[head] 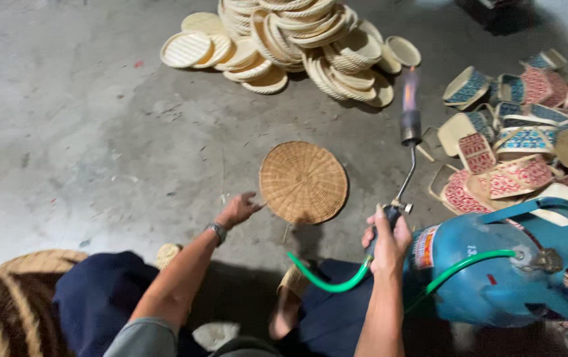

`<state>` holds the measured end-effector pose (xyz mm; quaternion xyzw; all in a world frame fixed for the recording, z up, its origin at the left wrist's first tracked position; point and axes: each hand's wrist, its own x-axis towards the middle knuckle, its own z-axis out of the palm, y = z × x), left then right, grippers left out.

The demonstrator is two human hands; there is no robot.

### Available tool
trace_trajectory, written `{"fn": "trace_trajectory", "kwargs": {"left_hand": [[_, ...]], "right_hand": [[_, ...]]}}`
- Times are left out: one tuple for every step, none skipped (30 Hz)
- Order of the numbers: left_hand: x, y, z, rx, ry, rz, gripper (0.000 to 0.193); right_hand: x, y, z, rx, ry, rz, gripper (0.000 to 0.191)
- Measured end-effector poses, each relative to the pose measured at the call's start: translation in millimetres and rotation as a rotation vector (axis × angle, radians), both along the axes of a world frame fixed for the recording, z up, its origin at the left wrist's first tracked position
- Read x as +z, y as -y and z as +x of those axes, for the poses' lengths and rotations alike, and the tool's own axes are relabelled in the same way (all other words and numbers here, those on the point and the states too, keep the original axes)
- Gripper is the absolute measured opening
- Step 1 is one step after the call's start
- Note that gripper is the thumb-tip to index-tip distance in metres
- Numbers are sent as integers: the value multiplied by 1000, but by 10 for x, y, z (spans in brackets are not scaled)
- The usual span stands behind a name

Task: The person uses a handheld blowtorch connected to a gas cylinder to apply flame to the surface of woven baskets. They hold the basket in one hand and the torch in the other, moving the flame across the basket's surface, then placing the treated basket onto a stack.

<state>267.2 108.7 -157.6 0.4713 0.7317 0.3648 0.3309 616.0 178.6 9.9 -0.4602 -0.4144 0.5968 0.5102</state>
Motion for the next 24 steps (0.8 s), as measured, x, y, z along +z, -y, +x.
{"fn": "trace_trajectory", "kwargs": {"left_hand": [[-192, -55, 96, 118, 223, -129, 73], [-312, -88, 200, 236, 446, -262, 78], [-401, -120, 293, 352, 592, -260, 78], [-491, -132, 381, 470, 741, -258, 79], [-579, -134, 455, 544, 805, -303, 80], [-615, -150, 523, 618, 868, -346, 81], [-638, -171, 577, 660, 894, -360, 81], [-654, -196, 613, 705, 921, -373, 81], [-671, -224, 643, 727, 944, -364, 81], [-692, -257, 668, 751, 968, -357, 80], [-717, -305, 675, 776, 992, -352, 80], [-746, -365, 670, 801, 989, -358, 81], [-784, -411, 680, 827, 985, -369, 82], [-827, -448, 682, 851, 980, -382, 84], [-871, -490, 669, 848, 1011, -374, 79], [-914, -534, 657, 844, 1043, -362, 75], [-960, -560, 655, 841, 1076, -354, 70], [-1006, -582, 653, 853, 1116, -355, 70], [-1049, -601, 649, 863, 1156, -355, 70], [-1090, -622, 642, 869, 1193, -355, 70], [-1129, -640, 649, 852, 1159, -371, 68], [-1170, -660, 657, 834, 1126, -386, 66], [-1206, -686, 666, 814, 1092, -401, 64], [-1240, -710, 680, 817, 1088, -409, 63]], "right_hand": [[-3, 19, 24, -6, -1, 4, 19], [-11, 38, 52, -10, -2, 7, 20], [-21, 40, 72, -14, -6, 15, 20], [-35, 45, 102, -32, -9, -19, 19], [-51, 49, 136, -47, -13, -52, 20], [-70, 45, 173, -60, -17, -83, 22], [-90, 40, 214, -64, -30, -69, 22], [-113, 40, 261, -65, -43, -56, 23], [-146, 29, 295, -65, -56, -46, 25], [-178, 16, 335, -73, -46, -45, 25], [-207, 15, 391, -82, -35, -47, 27], [-242, 11, 432, -91, -24, -51, 28], [-282, 6, 464, -98, -14, -26, 27], [-317, -2, 495, -105, -3, -3, 26], [-347, -17, 526, -116, 6, 24, 25], [-368, -39, 560, -103, 17, 23, 25], [-380, -48, 601, -92, 30, 21, 26], [-393, -66, 628, -82, 44, 16, 27], [-401, -79, 650, -85, 56, -23, 27], [-402, -80, 676, -91, 67, -62, 28], [-401, -95, 689, -97, 77, -101, 29], [-398, -102, 694, -89, 82, -95, 31], [-392, -105, 697, -81, 85, -89, 33], [-385, -107, 690, -75, 90, -84, 35]]}}
